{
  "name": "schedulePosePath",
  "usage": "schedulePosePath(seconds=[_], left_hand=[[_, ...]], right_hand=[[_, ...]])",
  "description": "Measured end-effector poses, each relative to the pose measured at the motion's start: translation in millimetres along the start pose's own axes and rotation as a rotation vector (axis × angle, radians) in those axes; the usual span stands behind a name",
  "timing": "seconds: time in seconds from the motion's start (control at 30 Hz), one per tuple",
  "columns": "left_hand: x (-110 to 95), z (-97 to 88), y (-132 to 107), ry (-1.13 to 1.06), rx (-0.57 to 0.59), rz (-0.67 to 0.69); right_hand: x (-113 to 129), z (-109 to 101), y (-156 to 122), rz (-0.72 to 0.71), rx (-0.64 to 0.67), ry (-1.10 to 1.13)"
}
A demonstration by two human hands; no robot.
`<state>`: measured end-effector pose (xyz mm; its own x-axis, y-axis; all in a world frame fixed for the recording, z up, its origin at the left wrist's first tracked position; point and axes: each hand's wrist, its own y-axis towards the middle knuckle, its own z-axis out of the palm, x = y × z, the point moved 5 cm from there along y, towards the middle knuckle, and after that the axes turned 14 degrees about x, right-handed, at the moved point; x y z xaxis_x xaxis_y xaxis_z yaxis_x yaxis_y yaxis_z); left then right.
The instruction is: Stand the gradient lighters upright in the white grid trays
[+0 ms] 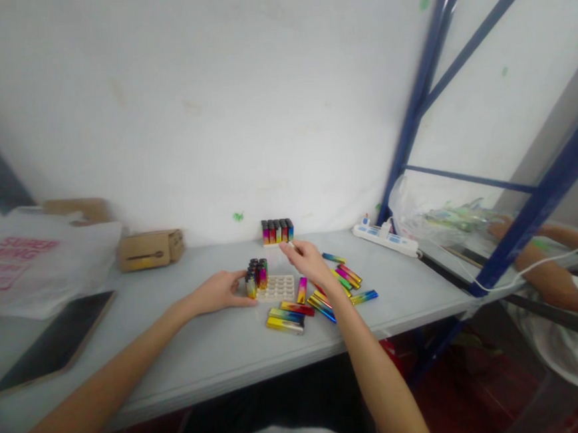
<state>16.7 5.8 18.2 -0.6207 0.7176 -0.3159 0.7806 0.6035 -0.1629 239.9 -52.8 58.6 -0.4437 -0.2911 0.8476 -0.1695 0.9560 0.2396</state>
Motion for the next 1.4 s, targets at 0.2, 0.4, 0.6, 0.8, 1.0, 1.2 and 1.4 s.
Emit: schedulePosePath(seconds=[0.2, 0.4, 0.6, 0.8, 1.0, 1.2, 1.4], left_hand=[[-1, -0.5, 0, 0.018, 0.009, 0.005], [-1, 0.5, 0, 0.006, -0.004, 0.028], [1, 1.7, -1, 0.003, -0.014, 0.024], [0, 1.6, -1, 0.021, -0.027, 0.038], [0, 3.2, 0, 0.036, -0.04, 0.055], [1, 3.2, 0, 0.037, -0.037, 0.053], [0, 2.7, 0, 0.043, -0.039, 0.042]], right_hand=[[1, 13, 4, -0.052, -0.089, -0.269], [0, 21, 3, -0.055, 0.007, -0.303], [19, 31, -3, -0.122, 0.27, -0.361], [43, 38, -5, -0.259, 0.267, -0.605], [46, 51, -2, -0.268, 0.215, -0.646], [44, 45, -4, -0.209, 0.218, -0.612], [32, 43, -5, -0.113, 0.287, -0.569]])
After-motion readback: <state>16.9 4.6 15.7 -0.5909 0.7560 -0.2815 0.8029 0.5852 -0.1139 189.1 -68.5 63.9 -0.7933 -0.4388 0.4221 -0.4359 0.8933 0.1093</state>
